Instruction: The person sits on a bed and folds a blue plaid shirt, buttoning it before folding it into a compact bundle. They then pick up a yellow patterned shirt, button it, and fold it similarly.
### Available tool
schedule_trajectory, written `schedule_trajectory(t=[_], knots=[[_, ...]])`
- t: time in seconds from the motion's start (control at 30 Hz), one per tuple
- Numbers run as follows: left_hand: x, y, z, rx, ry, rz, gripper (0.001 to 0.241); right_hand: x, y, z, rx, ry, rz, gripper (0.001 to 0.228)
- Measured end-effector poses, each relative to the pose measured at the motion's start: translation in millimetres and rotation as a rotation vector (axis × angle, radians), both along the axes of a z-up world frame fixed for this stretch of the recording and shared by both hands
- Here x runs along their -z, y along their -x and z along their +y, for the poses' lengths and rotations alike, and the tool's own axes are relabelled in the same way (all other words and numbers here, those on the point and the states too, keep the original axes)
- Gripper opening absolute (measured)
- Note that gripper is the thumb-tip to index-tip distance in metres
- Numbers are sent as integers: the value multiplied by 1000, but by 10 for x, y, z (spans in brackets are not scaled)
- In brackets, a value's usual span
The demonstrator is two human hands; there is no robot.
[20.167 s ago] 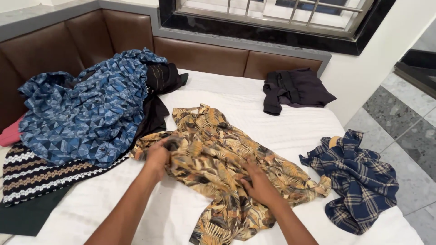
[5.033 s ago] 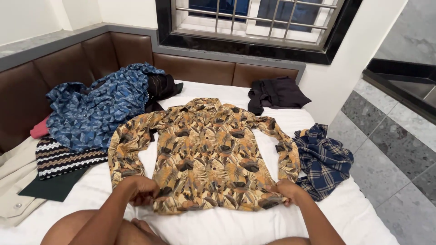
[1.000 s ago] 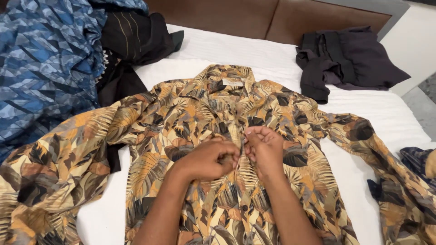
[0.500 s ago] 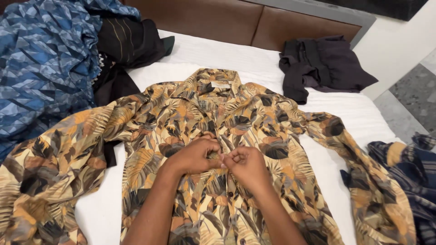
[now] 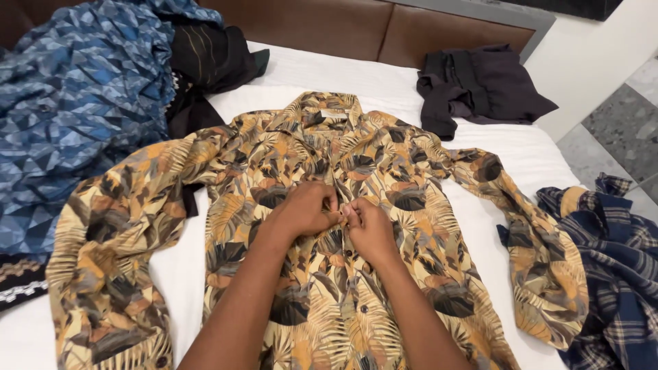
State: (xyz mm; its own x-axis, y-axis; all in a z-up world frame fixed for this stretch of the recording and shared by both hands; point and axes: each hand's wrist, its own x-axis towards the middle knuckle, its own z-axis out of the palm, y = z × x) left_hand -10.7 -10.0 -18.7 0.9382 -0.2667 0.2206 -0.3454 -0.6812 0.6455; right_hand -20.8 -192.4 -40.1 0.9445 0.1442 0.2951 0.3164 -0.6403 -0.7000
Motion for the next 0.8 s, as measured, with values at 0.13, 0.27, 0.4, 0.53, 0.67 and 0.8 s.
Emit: schedule_trajectory(t=[0.13,0.27,0.4,0.53,0.67,0.8], knots=[[145,47,36,20,84,-32,25,175,-89,-70,-84,-184,147,16],[233,60,67,78,179,-84,18,278,-162,-102,-229,-372,184,13],[208,104,77,88,219,-29,17,-28,46,4,-54,-183,156,10],[207,136,71,62,231,63,19,97,8,-2,-11,-111,23,9],[207,220,49,25,219,-60,19,271,-97,-65,-85,-445,106,8],[-114,523,-47,-61,146,-287,40,238,-67,-123,-170,-618,92,7]])
